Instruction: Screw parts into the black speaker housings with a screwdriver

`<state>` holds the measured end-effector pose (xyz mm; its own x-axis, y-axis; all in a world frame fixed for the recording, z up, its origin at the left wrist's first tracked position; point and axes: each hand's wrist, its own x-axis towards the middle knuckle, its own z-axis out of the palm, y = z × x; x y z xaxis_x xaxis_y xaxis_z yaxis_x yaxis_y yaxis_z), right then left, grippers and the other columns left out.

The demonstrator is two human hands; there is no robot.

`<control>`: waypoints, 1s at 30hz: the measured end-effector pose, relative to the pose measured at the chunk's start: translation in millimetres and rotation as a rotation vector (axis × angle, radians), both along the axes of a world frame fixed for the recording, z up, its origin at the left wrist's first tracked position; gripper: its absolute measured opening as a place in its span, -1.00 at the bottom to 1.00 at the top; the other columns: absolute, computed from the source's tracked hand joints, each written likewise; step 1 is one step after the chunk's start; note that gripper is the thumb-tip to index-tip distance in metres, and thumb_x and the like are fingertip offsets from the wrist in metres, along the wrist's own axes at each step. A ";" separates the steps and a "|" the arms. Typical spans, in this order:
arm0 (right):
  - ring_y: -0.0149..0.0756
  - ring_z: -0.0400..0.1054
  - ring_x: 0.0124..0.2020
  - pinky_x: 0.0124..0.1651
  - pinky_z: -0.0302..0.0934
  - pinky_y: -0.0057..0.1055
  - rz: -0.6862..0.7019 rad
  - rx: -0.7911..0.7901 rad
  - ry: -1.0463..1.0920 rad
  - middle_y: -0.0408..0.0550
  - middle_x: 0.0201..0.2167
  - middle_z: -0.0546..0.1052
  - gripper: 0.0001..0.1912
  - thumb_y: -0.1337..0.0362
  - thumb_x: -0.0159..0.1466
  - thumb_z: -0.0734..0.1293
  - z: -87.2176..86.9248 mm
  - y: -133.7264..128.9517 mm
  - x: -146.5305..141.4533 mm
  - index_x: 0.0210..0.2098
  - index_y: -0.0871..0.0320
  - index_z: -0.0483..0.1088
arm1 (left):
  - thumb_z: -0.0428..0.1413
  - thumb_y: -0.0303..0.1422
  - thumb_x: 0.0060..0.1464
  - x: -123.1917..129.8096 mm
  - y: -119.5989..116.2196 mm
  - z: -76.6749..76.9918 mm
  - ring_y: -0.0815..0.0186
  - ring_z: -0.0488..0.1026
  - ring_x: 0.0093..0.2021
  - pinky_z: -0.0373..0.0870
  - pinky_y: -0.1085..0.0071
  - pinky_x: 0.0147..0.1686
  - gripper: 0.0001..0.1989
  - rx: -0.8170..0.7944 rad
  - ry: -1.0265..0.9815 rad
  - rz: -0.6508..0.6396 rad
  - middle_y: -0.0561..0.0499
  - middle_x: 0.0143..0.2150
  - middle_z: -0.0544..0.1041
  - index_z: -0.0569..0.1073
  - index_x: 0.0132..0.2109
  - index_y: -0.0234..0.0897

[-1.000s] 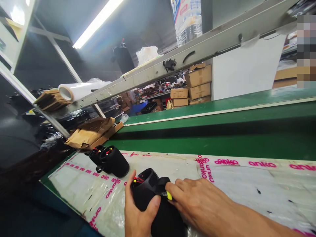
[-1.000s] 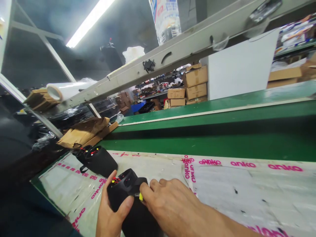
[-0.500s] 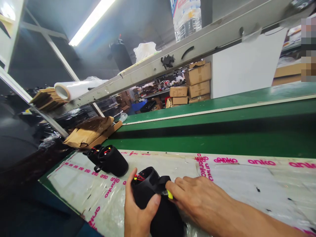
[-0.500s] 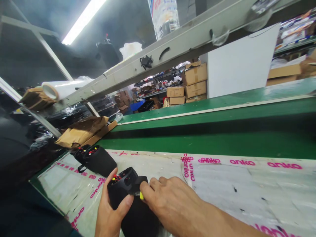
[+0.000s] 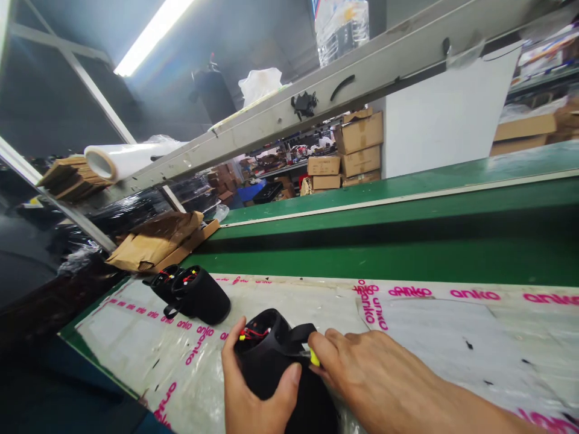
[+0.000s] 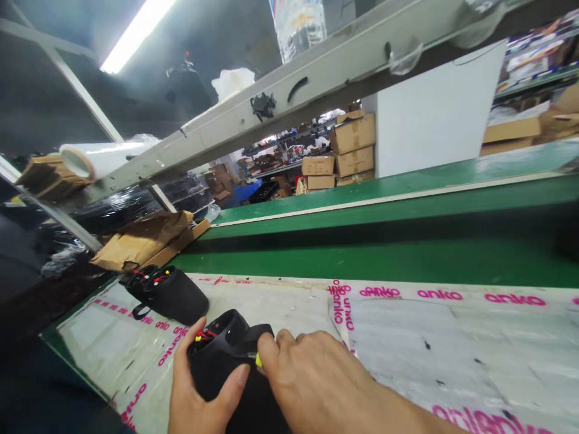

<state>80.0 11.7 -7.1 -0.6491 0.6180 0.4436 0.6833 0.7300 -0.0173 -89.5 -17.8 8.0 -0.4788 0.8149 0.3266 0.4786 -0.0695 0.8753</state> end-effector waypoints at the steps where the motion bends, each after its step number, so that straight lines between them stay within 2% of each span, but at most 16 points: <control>1: -0.25 0.34 -0.62 -0.59 -0.19 -0.26 0.007 -0.018 0.026 -0.18 -0.46 0.45 -0.66 0.47 0.11 0.28 -1.8 1.2 -0.8 -0.15 0.09 0.16 | 0.24 -0.21 -0.22 -0.4 0.5 -0.5 0.07 0.45 0.09 0.41 0.21 0.12 -0.19 -0.001 0.005 0.004 -0.10 0.09 0.46 0.22 0.23 -0.19; 4: -0.24 0.36 -0.60 -0.58 -0.21 -0.28 -0.008 -0.043 0.075 -0.19 -0.46 0.46 -0.76 0.43 0.24 0.30 -3.5 5.0 -6.4 -0.19 0.07 0.16 | 0.22 -0.19 -0.19 -4.0 3.1 -1.8 0.06 0.40 0.14 0.36 0.19 0.16 -0.21 -0.003 0.019 0.008 -0.13 0.14 0.42 0.22 0.22 -0.21; 8: -0.17 0.42 -0.59 -0.58 -0.27 -0.29 -0.002 -0.130 0.083 -0.17 -0.44 0.49 -0.82 0.32 0.34 0.34 8.4 4.7 -15.5 -0.22 0.09 0.19 | 0.19 -0.11 -0.14 -9.7 3.8 -2.9 0.05 0.44 0.11 0.37 0.17 0.13 -0.21 -0.027 -0.045 -0.002 -0.13 0.14 0.42 0.19 0.25 -0.20; 11: -0.13 0.44 -0.57 -0.58 -0.28 -0.30 -0.004 -0.194 0.110 -0.16 -0.42 0.51 -0.84 0.31 0.35 0.34 15.8 0.6 -18.5 -0.22 0.09 0.21 | 0.20 -0.11 -0.14 -10.5 1.5 -4.5 0.05 0.43 0.13 0.36 0.17 0.14 -0.17 -0.016 -0.084 0.009 -0.11 0.16 0.41 0.15 0.28 -0.16; 14: -0.10 0.44 -0.57 -0.58 -0.28 -0.31 -0.001 -0.203 0.135 -0.17 -0.44 0.51 -0.84 0.34 0.34 0.34 15.2 -2.7 -19.8 -0.23 0.08 0.22 | 0.20 -0.13 -0.13 -8.8 -0.2 -5.9 0.06 0.38 0.18 0.28 0.16 0.21 -0.18 -0.002 -0.092 0.005 -0.10 0.21 0.37 0.15 0.28 -0.13; 17: -0.09 0.44 -0.57 -0.59 -0.30 -0.31 -0.005 -0.222 0.108 -0.16 -0.44 0.51 -0.85 0.34 0.33 0.35 13.6 -3.5 -20.6 -0.22 0.09 0.24 | 0.21 -0.14 -0.15 -6.6 -0.4 -5.4 0.07 0.39 0.17 0.32 0.21 0.18 -0.16 0.003 -0.102 0.015 -0.14 0.23 0.35 0.15 0.29 -0.17; 20: -0.10 0.45 -0.57 -0.59 -0.30 -0.32 0.002 -0.224 0.098 -0.16 -0.44 0.52 -0.84 0.35 0.32 0.36 15.6 -3.4 -20.3 -0.24 0.09 0.25 | 0.21 -0.14 -0.14 -5.0 -0.2 -3.4 0.07 0.44 0.12 0.38 0.22 0.12 -0.16 0.008 -0.124 0.016 -0.15 0.20 0.38 0.15 0.29 -0.21; 24: -0.11 0.44 -0.57 -0.58 -0.31 -0.31 -0.004 -0.204 0.093 -0.18 -0.45 0.50 -0.81 0.37 0.30 0.37 17.4 -3.9 -19.7 -0.26 0.08 0.23 | 0.23 -0.12 -0.13 -4.0 -0.4 -0.9 0.03 0.41 0.15 0.34 0.18 0.16 -0.16 0.026 -0.103 0.021 -0.20 0.20 0.37 0.18 0.28 -0.29; 30: -0.12 0.43 -0.60 -0.57 -0.35 -0.28 -0.016 -0.108 0.114 -0.21 -0.46 0.48 -0.78 0.36 0.30 0.34 2.0 -2.8 -22.0 -0.23 0.06 0.16 | 0.20 -0.16 -0.09 0.1 -1.0 2.5 0.03 0.39 0.17 0.34 0.17 0.16 -0.19 0.005 -0.069 0.025 -0.22 0.22 0.35 0.15 0.29 -0.31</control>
